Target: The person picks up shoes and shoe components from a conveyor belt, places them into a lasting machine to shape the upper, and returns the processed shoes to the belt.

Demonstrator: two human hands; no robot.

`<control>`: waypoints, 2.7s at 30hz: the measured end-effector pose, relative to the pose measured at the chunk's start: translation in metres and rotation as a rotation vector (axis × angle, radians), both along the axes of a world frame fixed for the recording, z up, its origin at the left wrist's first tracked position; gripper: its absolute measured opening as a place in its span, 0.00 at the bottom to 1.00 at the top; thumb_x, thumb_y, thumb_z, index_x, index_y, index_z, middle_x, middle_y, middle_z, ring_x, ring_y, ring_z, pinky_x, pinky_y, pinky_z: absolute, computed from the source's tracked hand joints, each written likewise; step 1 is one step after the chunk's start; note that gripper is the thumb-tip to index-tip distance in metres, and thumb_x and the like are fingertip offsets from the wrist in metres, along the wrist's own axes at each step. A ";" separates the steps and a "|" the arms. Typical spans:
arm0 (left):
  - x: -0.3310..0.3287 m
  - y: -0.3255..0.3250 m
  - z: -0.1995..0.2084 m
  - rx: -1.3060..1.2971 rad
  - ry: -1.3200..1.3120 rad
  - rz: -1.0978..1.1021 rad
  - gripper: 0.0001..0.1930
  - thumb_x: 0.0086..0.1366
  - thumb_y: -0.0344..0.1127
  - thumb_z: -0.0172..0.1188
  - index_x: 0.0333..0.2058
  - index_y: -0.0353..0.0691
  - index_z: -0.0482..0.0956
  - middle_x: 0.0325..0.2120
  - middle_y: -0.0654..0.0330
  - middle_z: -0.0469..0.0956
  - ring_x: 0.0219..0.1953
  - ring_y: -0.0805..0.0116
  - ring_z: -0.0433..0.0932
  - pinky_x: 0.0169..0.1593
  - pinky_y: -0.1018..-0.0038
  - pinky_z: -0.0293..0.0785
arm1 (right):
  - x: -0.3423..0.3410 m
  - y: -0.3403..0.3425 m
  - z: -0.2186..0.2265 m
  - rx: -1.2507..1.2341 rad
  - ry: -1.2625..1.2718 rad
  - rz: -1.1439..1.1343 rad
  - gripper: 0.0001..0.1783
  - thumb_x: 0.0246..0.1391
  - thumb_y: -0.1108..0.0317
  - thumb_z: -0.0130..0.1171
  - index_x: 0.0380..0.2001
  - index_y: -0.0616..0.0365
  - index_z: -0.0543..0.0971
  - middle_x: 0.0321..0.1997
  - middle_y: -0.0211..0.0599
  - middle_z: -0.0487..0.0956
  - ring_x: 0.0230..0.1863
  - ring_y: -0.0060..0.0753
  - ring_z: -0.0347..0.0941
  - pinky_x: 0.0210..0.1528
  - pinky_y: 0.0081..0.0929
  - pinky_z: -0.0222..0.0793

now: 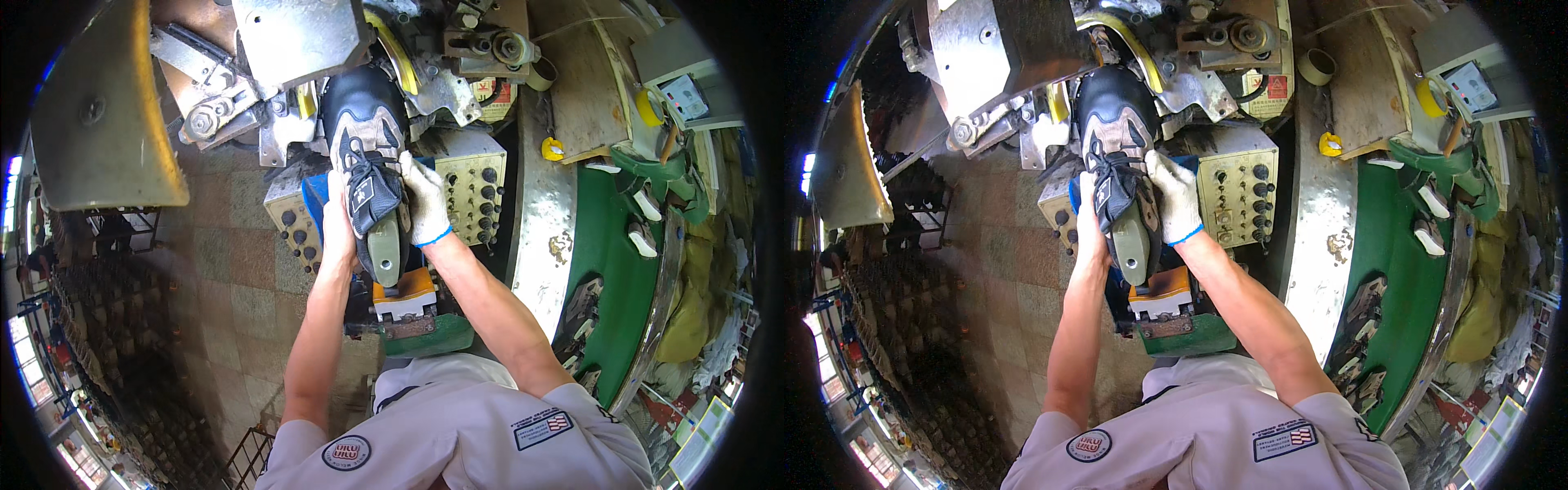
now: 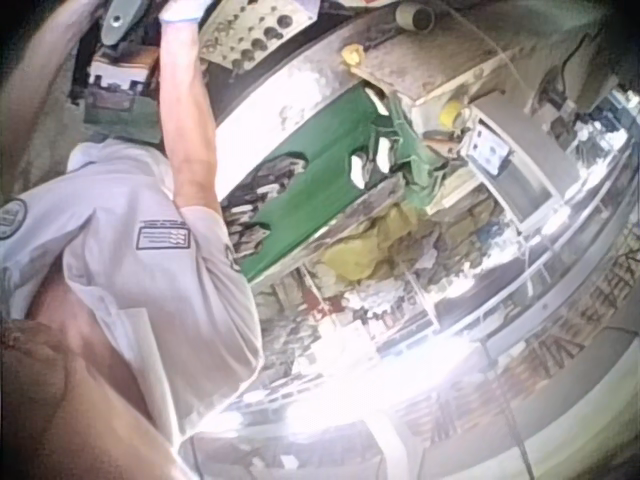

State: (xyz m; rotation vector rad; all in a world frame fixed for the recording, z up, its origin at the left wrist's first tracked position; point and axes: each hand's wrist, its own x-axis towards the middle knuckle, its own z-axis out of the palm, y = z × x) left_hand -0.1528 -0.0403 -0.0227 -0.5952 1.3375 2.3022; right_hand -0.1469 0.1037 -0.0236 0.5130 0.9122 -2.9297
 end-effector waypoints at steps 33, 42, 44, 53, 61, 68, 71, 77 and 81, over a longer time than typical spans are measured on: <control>0.006 0.019 0.017 -0.043 0.162 0.131 0.29 0.79 0.57 0.39 0.41 0.38 0.81 0.31 0.67 0.81 0.29 0.78 0.78 0.36 0.77 0.76 | -0.007 -0.004 0.025 0.227 -0.046 -0.061 0.19 0.68 0.54 0.57 0.39 0.61 0.85 0.35 0.25 0.83 0.32 0.15 0.74 0.35 0.22 0.71; 0.056 -0.027 -0.046 -0.465 0.325 0.159 0.26 0.77 0.50 0.51 0.54 0.27 0.76 0.45 0.52 0.82 0.45 0.67 0.81 0.51 0.73 0.75 | 0.036 0.059 -0.033 0.713 -0.107 0.086 0.35 0.71 0.46 0.48 0.65 0.68 0.68 0.63 0.53 0.73 0.57 0.41 0.76 0.58 0.37 0.74; 0.112 -0.052 -0.073 -0.807 0.357 0.167 0.27 0.72 0.43 0.59 0.59 0.25 0.71 0.50 0.47 0.80 0.49 0.63 0.80 0.55 0.70 0.75 | 0.082 0.078 0.015 0.597 -0.134 0.043 0.35 0.70 0.48 0.49 0.62 0.73 0.70 0.56 0.63 0.77 0.63 0.51 0.73 0.62 0.39 0.73; 0.189 -0.022 -0.195 -0.989 -0.279 -0.111 0.40 0.48 0.51 0.71 0.51 0.24 0.70 0.45 0.29 0.79 0.52 0.32 0.77 0.57 0.53 0.72 | 0.217 0.147 -0.013 0.504 -0.174 -0.108 0.31 0.69 0.53 0.50 0.63 0.71 0.66 0.58 0.66 0.75 0.52 0.62 0.79 0.44 0.47 0.82; 0.196 -0.037 -0.191 -1.005 -0.042 0.001 0.33 0.43 0.46 0.75 0.43 0.25 0.79 0.38 0.36 0.83 0.44 0.39 0.82 0.50 0.56 0.78 | 0.183 0.132 0.009 0.651 -0.143 0.087 0.33 0.67 0.57 0.54 0.64 0.73 0.65 0.58 0.64 0.75 0.53 0.57 0.79 0.47 0.42 0.81; 0.212 -0.087 0.030 -1.049 0.155 -0.173 0.36 0.43 0.37 0.76 0.53 0.29 0.77 0.38 0.42 0.85 0.40 0.48 0.85 0.46 0.63 0.80 | 0.180 0.102 0.060 0.556 -0.057 0.180 0.31 0.62 0.67 0.62 0.63 0.75 0.66 0.54 0.57 0.79 0.49 0.47 0.82 0.47 0.33 0.81; 0.219 -0.099 0.114 -1.075 0.324 -0.154 0.35 0.41 0.30 0.76 0.52 0.29 0.78 0.36 0.52 0.86 0.36 0.62 0.85 0.44 0.67 0.80 | 0.183 0.070 0.091 0.481 0.064 0.266 0.36 0.60 0.65 0.64 0.64 0.77 0.64 0.55 0.58 0.78 0.50 0.45 0.81 0.48 0.33 0.81; 0.190 -0.062 0.154 -0.030 0.560 -0.098 0.37 0.37 0.30 0.77 0.51 0.27 0.79 0.36 0.60 0.86 0.38 0.65 0.82 0.47 0.72 0.77 | 0.143 0.036 0.125 -0.193 0.357 0.477 0.60 0.57 0.24 0.47 0.70 0.72 0.57 0.68 0.56 0.69 0.67 0.46 0.69 0.69 0.42 0.63; 0.175 -0.014 0.101 -0.175 0.398 -0.324 0.22 0.48 0.40 0.77 0.37 0.29 0.84 0.32 0.64 0.81 0.35 0.75 0.78 0.41 0.77 0.73 | 0.149 0.066 0.127 -0.455 0.154 0.326 0.46 0.63 0.32 0.47 0.68 0.63 0.66 0.68 0.47 0.72 0.64 0.42 0.71 0.69 0.40 0.64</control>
